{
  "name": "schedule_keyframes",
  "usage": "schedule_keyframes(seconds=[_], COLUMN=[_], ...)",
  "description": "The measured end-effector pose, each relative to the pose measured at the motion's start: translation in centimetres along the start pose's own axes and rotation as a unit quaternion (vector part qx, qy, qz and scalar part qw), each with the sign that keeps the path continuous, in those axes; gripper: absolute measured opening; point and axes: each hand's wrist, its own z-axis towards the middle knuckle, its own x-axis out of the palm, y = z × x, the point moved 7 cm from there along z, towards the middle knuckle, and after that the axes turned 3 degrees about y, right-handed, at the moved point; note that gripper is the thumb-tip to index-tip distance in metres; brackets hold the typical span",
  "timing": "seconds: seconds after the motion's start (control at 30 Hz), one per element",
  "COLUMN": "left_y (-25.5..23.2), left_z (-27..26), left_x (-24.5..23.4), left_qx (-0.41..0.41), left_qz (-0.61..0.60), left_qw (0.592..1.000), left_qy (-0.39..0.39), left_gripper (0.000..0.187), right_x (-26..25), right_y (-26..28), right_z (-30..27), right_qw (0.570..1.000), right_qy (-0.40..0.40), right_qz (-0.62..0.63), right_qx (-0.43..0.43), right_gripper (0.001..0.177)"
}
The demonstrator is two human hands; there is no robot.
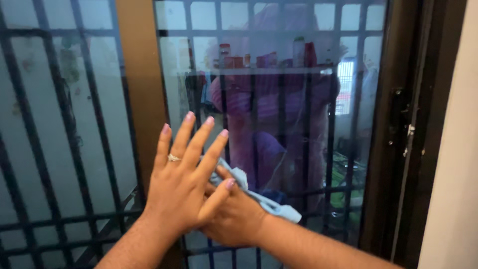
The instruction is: The person sprays liquid from a bottle onto a glass window pane and then wipes the glass surface with a cloth using both hands in circular and linear motions.
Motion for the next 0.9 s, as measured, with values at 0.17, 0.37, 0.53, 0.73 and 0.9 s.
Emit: schedule_keyframes(seconds=[0.17, 0.37, 0.53, 0.73, 0.9], left_y=[-0.4, -0.2, -0.1, 0.0, 0.0], left_z=[-2.0, -2.2, -2.1, -2.4, -2.6], left_x=[0.3, 0.3, 0.1, 0.2, 0.3], left_qx=[0.001, -0.008, -0.003, -0.012, -0.012], left_qz=[-0.009, -0.026, -0.027, -0.035, -0.032], left_qw=[1.000, 0.999, 1.000, 0.999, 0.999], left_qy=[0.016, 0.022, 0.013, 0.000, -0.008], left_gripper=[0.066, 0.068, 0.069, 0.068, 0.067], right_x=[-0.1, -5.1, -9.5, -7.7, -2.7], right_y=[-2.5, -8.5, -12.5, -10.2, -4.0], right_z=[0.4, 4.6, 7.9, 7.3, 4.3], right_qw=[0.998, 0.995, 0.981, 0.974, 0.989], right_qy=[0.019, -0.043, -0.088, -0.119, -0.058], right_qz=[0.045, -0.072, -0.167, -0.181, -0.108], right_qx=[-0.031, -0.046, 0.035, 0.058, 0.088], right_gripper=[0.059, 0.052, 0.063, 0.057, 0.065])
